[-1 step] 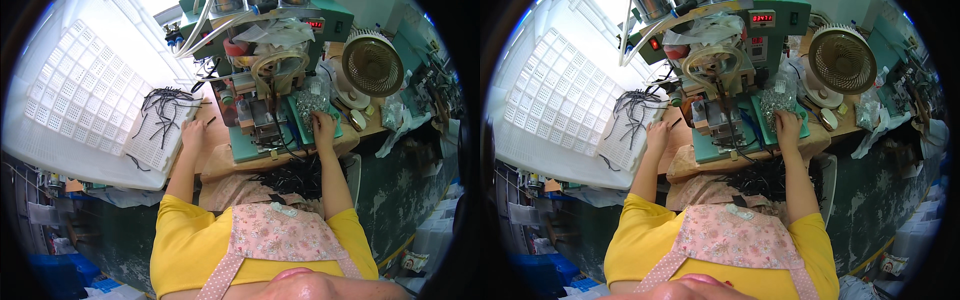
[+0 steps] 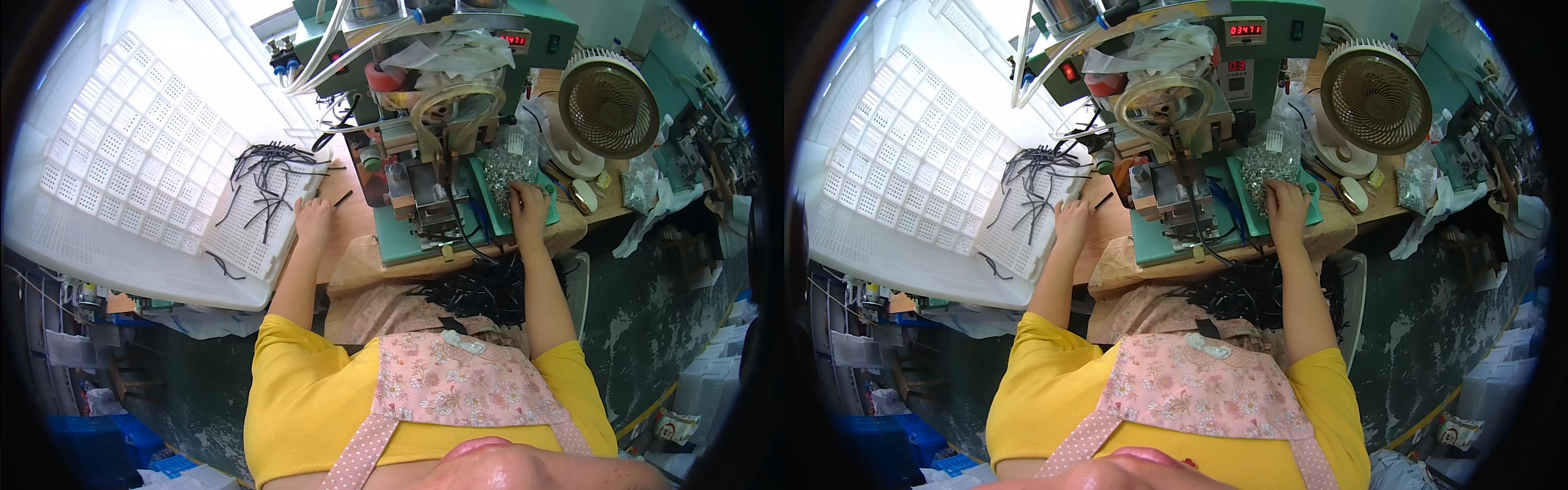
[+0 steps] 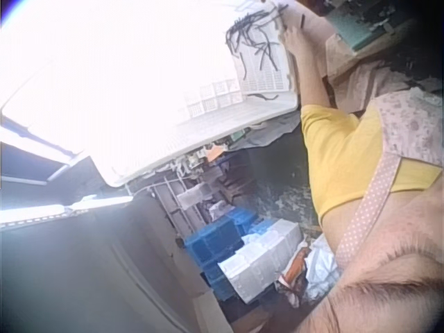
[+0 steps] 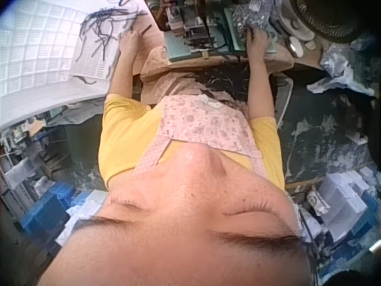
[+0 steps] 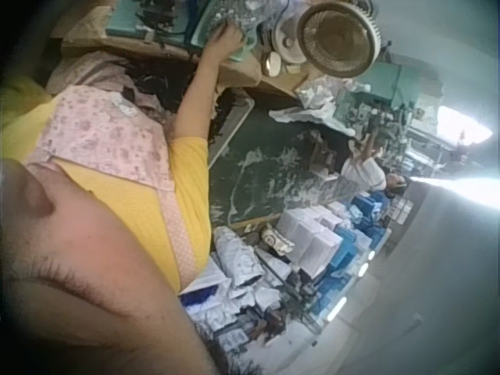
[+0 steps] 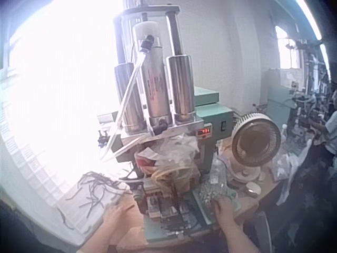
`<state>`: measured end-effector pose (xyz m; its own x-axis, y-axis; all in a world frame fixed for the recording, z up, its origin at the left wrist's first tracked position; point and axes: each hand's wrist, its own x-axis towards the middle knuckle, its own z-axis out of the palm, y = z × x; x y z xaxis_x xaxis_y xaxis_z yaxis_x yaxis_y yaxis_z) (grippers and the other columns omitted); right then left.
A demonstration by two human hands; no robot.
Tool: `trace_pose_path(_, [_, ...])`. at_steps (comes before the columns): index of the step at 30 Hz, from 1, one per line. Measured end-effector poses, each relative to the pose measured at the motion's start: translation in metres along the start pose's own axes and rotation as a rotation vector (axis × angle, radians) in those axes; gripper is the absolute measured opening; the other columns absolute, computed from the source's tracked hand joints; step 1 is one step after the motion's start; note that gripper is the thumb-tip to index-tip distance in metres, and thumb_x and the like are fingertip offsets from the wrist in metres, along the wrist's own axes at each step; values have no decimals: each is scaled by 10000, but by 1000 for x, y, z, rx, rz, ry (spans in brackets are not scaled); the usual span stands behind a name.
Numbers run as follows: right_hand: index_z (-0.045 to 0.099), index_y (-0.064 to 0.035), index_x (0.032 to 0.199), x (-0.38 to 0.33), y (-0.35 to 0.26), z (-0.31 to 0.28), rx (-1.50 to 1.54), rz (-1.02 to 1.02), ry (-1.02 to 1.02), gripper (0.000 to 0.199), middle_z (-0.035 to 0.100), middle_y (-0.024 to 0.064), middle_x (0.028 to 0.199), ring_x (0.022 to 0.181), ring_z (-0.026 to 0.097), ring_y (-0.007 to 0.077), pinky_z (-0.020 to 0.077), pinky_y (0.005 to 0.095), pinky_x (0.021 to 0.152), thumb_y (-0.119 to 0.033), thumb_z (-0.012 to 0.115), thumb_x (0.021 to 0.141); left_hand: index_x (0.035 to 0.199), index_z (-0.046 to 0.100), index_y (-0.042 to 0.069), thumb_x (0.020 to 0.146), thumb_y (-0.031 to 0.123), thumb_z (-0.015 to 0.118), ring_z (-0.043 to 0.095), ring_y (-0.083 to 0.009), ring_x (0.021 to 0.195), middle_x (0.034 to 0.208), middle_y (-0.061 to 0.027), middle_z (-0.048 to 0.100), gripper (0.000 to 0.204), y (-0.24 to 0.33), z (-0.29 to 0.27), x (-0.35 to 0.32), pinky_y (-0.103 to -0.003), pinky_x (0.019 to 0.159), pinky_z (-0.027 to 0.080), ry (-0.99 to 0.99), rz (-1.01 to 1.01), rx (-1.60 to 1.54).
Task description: The person repeatedly picks small black components and metal fasteners, inserts them into a press machine, and removes the assembled units. The person places finished units into a white basket and continues the cycle.
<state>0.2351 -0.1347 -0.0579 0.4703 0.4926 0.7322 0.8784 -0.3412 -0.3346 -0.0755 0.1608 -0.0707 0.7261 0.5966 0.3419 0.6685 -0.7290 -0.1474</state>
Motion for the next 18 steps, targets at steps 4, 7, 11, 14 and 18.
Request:
trace_pose_path(4, [628,-119,969,-1,2,1,24,8,15,172,643,43,923,875,582,236,353,388,831,-59,663,811,807,610,110,808,118,525,605,-210,869,800,-47,625,86,-9,33,1,-372,860,405,72,35,175])
trace_pose_path(7, [622,-120,944,-1,3,2,35,5,12,161,634,36,919,880,576,234,350,387,817,-65,675,802,836,596,93,833,130,530,632,-227,773,737,-61,638,76,-6,34,2,-368,749,455,58,-50,80])
trace_pose_path(11, [620,-128,921,-1,3,1,26,29,-11,158,622,29,918,889,569,233,342,387,806,-66,687,791,891,561,69,899,195,521,638,-243,611,635,-69,632,132,-5,9,1,-368,580,477,-29,-269,-274])
trace_pose_path(14, [621,-110,907,2,-6,-3,17,78,-54,148,621,39,906,885,569,242,362,386,803,-62,691,785,935,545,59,919,226,536,621,-210,562,621,-65,626,168,-2,-15,-7,-345,554,475,-7,-444,-653])
trace_pose_path(18, [619,-61,899,16,-37,-15,437,444,-88,126,630,65,897,894,575,267,419,376,789,-50,677,788,991,538,45,912,178,572,598,-140,577,695,-66,624,159,6,-31,-12,-295,534,457,109,-523,-986])
